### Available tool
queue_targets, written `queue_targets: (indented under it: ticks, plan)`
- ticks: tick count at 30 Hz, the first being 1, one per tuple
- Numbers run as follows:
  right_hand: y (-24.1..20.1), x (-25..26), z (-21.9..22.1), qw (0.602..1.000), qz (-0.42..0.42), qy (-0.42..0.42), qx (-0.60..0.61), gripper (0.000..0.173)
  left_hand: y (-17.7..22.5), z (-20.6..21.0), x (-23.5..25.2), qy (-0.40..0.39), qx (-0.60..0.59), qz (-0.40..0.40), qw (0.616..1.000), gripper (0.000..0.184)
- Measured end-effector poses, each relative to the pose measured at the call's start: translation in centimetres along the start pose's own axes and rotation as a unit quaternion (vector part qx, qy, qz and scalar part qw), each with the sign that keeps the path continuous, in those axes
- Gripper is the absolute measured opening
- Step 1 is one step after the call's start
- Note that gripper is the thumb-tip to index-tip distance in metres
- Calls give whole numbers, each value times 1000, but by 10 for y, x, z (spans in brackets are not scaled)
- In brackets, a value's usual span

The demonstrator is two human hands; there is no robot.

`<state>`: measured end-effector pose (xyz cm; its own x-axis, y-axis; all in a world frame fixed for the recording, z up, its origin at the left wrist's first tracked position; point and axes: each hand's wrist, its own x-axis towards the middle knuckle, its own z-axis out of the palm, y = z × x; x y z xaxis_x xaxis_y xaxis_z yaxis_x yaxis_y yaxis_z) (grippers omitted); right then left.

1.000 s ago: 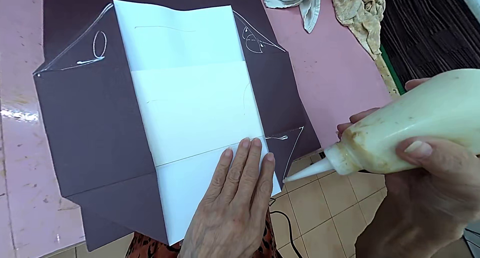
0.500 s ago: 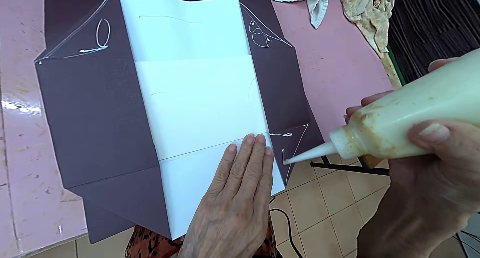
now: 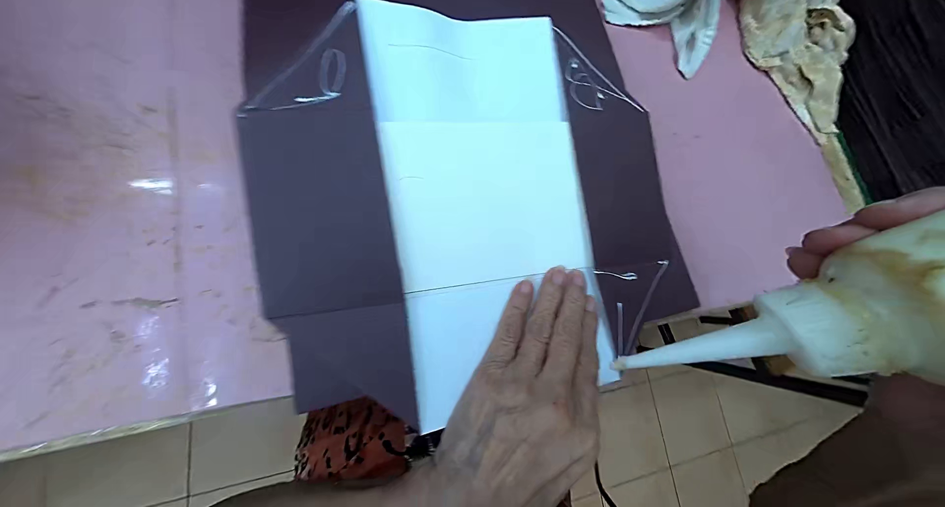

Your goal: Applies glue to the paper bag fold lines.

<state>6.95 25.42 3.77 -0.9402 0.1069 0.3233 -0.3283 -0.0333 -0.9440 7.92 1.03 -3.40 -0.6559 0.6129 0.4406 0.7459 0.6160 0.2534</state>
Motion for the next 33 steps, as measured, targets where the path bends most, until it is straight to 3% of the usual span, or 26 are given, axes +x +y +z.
queue_targets:
  ticks: [4, 8, 16, 25, 33]
  plan:
    - [21, 24, 43, 999, -10, -43, 8, 61, 3, -1, 2, -8, -13, -19, 1000, 37]
    - [36, 42, 88, 994, -23, -102, -28, 76, 5, 4, 3, 11, 13, -31, 999, 34]
    - [34, 63, 148, 980, -41, -157, -117, 57, 7, 3, 5, 6, 27, -35, 999, 36]
    - [26, 69, 195, 974, -45, -199, -96, 35, 8, 3, 5, 24, 28, -39, 999, 34]
    - [24, 67, 190, 968, -54, -212, -122, 31, 10, 2, 6, 10, 30, -43, 999, 34]
